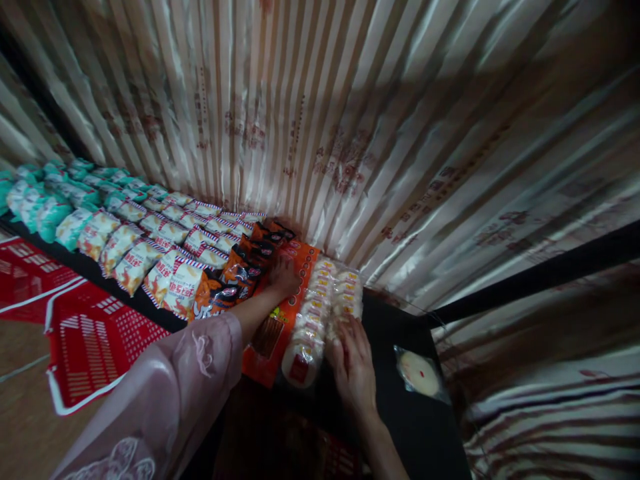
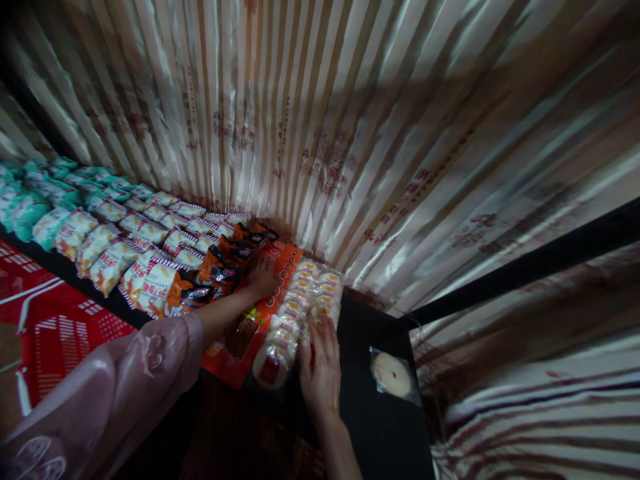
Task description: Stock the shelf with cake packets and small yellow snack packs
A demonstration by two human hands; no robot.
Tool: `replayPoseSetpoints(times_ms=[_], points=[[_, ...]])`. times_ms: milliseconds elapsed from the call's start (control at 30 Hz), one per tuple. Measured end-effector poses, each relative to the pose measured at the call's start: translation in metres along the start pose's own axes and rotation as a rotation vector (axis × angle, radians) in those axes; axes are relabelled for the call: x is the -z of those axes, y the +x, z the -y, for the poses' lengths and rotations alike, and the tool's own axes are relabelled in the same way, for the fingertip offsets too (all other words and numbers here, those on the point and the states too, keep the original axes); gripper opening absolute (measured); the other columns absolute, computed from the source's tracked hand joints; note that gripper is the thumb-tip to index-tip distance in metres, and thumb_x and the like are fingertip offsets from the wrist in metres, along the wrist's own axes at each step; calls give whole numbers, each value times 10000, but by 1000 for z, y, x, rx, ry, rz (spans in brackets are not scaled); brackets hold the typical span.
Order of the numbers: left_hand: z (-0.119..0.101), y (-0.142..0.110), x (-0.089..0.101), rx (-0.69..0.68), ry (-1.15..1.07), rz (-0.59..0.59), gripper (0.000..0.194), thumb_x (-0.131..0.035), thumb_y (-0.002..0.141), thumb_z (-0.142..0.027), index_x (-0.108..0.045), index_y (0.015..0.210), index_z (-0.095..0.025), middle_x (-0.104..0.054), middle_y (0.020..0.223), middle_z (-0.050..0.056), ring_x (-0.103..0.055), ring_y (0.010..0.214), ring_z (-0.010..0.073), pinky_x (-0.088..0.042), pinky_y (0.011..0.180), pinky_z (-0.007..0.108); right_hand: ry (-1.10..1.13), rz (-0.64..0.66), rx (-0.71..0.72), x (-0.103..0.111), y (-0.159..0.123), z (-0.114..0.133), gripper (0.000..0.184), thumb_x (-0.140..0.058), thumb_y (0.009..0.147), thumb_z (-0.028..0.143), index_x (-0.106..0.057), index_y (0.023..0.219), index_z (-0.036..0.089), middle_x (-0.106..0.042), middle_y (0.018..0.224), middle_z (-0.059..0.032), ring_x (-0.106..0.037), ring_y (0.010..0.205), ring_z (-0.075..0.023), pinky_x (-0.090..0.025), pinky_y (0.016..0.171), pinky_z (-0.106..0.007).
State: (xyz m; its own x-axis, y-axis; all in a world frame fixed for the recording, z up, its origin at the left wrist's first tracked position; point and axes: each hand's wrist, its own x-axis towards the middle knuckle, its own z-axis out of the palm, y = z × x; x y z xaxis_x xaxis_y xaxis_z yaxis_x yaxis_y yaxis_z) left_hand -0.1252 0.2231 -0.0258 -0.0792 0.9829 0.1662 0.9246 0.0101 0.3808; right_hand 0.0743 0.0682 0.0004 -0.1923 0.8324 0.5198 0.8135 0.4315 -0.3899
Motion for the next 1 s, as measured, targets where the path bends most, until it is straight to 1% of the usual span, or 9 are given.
replayPoseSetpoints(times_ms=[167, 300, 467, 633, 800, 900, 1000], points=[[-1, 0, 1, 23, 13, -12, 540, -426, 874, -385, -438, 1307, -62, -401, 1399, 217, -318, 1330, 324, -247, 1093, 463, 17, -33, 30, 5, -4, -3, 377, -389, 917, 289, -513, 1246, 150, -427, 1401, -164, -338, 1335, -276, -380, 1028, -537], [-1, -1, 1, 26, 12, -38, 528, -433, 876, -386, -446, 1288, -56, -441, 1368, 214, -354, 1306, 307, -252, 1092, 445, 13, -33, -2, 6, -5, -6, 374, -380, 919, 295, -525, 1233, 153, -454, 1378, -157, -350, 1326, -279, -372, 1034, -538], [-1, -2, -2, 14, 16, -43, 508, -420, 890, -392, -462, 1261, -48, -468, 1338, 226, -386, 1280, 313, -259, 1082, 455, 14, -27, -37, 2, -6, -7, 380, -376, 919, 307, -528, 1236, 162, -457, 1377, -148, -368, 1315, -274, -381, 1032, -522], [-2, 1, 1, 23, 20, -18, 501, -417, 890, -378, -473, 1243, -28, -478, 1324, 228, -398, 1270, 311, -266, 1079, 434, 14, -52, -32, 2, -6, -7, 372, -375, 920, 304, -537, 1219, 154, -458, 1371, -158, -377, 1309, -277, -384, 1027, -527], [-1, 5, 1, 44, 35, 15, 527, -473, 861, -407, -473, 1261, -64, -488, 1321, 220, -399, 1272, 317, -277, 1072, 446, 11, -61, -54, 6, -4, -6, 368, -365, 923, 313, -531, 1227, 186, -441, 1389, -135, -360, 1321, -276, -378, 1031, -528], [-1, 5, 2, 39, 46, -5, 529, -485, 853, -408, -486, 1242, -49, -495, 1310, 229, -397, 1273, 329, -284, 1068, 447, 9, -58, -71, 8, -4, -4, 364, -361, 923, 318, -544, 1210, 189, -439, 1391, -132, -361, 1321, -277, -373, 1034, -532], [-2, 4, 4, 29, 29, -52, 548, -511, 838, -407, -478, 1239, -35, -494, 1305, 239, -400, 1275, 336, -321, 1050, 443, 7, -51, -88, 10, -6, -3, 364, -361, 923, 319, -553, 1204, 188, -447, 1386, -128, -362, 1321, -274, -365, 1041, -532]])
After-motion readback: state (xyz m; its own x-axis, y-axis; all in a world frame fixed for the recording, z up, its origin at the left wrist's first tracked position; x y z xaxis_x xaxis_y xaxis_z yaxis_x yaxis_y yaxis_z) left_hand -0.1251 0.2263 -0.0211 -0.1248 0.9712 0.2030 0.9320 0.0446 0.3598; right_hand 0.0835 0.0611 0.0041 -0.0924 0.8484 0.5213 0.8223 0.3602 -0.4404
